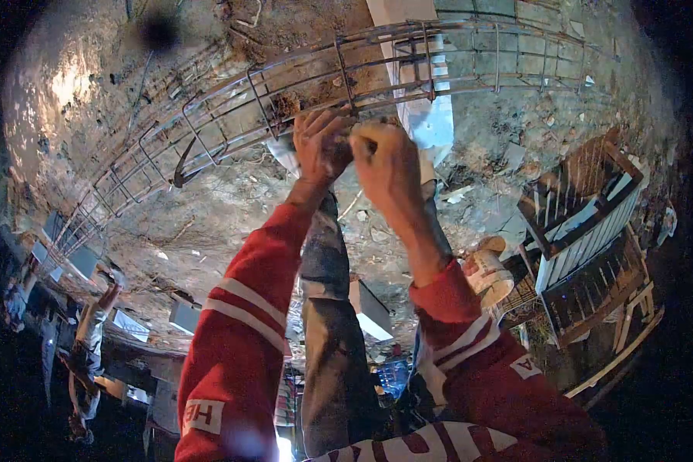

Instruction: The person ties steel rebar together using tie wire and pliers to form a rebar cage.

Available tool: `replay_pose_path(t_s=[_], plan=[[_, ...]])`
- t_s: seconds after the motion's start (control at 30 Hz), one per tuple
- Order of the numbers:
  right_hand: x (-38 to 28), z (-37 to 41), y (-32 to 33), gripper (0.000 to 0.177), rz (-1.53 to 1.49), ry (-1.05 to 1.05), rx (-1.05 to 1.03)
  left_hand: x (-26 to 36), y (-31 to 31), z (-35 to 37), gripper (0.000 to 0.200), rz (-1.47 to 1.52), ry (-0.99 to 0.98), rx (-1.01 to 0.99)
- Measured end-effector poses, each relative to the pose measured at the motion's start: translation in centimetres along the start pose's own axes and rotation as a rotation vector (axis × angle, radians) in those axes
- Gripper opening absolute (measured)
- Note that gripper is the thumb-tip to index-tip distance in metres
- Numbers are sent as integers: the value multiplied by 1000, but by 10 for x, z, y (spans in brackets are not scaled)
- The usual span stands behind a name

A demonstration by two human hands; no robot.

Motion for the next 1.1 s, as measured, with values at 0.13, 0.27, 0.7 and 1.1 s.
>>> replay_pose_path(t_s=[0.13, 0.27, 0.7, 1.1], plan=[[43, -34, 18, 20, -147, -115, 59, 8, -9, -8, 27, -54, -43, 173], [109, -27, -28, 21, -452, -397, -13, 5, -4, -10, 23, -24, -4, 111], [36, -5, -27, 35, 152, 37, 109, 8, 83, 4, 49, -257, 119, 257], [28, -13, -11, 36, 161, 107, 188, -103, 257, 96, 32, -478, 681, 279]])
Point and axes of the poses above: each hand's wrist, its own z-axis away from the middle knuckle, its own y-axis out of the back of the hand, x = y × z, the point moved 5 cm from there along -z, towards the middle knuckle, and after that the axes turned 12 degrees about z, right-handed, at the moved point
